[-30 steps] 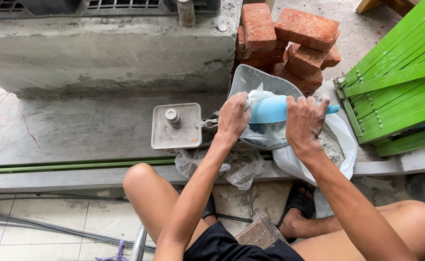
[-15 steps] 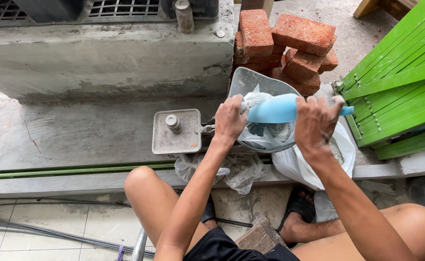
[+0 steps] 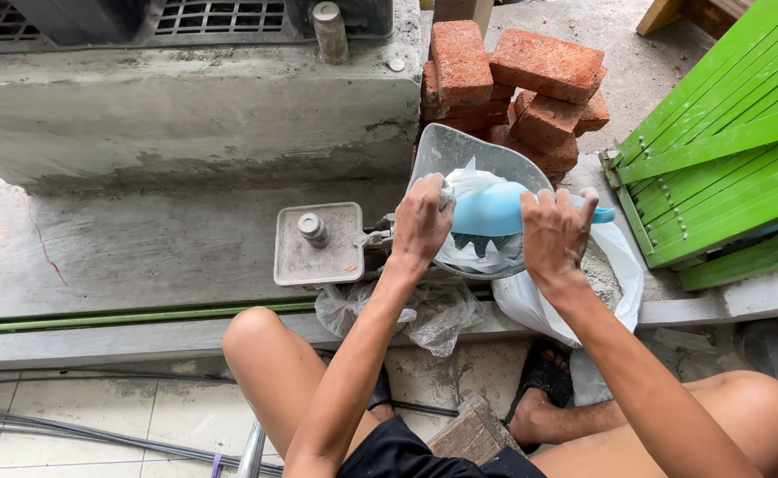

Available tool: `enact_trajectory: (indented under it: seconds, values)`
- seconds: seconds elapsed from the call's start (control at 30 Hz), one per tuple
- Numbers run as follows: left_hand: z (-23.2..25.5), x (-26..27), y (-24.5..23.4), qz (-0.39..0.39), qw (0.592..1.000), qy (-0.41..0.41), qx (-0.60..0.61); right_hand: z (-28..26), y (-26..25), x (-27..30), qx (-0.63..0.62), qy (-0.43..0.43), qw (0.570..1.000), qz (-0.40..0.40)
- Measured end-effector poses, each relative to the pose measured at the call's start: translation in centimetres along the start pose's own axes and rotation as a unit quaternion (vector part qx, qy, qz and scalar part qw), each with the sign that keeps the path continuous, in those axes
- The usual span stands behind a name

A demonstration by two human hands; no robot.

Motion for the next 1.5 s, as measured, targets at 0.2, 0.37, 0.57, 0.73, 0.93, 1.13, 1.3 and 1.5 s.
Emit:
enact_trajectory:
  seconds: [0.2,0.37,0.57,0.73,0.93,1.13,1.3,1.5]
  values:
    - [-1.6,-0.1,0.3,-0.024,0.999,0.021,-0.033,2.1,-4.4,-1.1,-0.003,-0.005,0.993,-0.115]
    - [-1.5,1.0,0.1,-0.010,0.999,-0.020,-0.024,3.4,-6.3,-2.3,0.046,0.055,0.983,-0.171]
    - [-0.6,3.4,0.6,-0.030,0.994,-0.092,0.048,3.0,-7.3,-3.7,0.028,0.110,0.951,-0.286]
    - [0.1,3.9,2.0,-0.102,0.988,-0.105,-0.049,3.4,-6.8,-4.6,0.097,0.093,0.922,-0.365]
    - [2.5,4.3,2.3,-0.132,0.982,-0.133,0.003,1.6,-5.4,-4.3,0.125,0.066,0.941,-0.309]
    - [3.2,4.8,1.9,-0.126,0.984,-0.121,0.039,1.3,-6.1,-5.0,0.064,0.068,0.914,-0.395]
    - [3.5,4.4,-0.5,-0.089,0.978,-0.164,0.089,0.7,-8.3,-5.6,0.018,0.080,0.918,-0.387]
    - [-0.1,4.4,3.5,-0.082,0.970,-0.182,0.142,1.0,-7.4,-5.6,-0.070,0.104,0.899,-0.419]
Point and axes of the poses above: each hand's wrist, its own x-axis away from the middle knuckle, its own y-axis out of the palm, z = x × y, the point moved 2 cm from there along -x, towards the middle knuckle, and after that the axes turned 10 degrees about z, right-handed, at the moved point
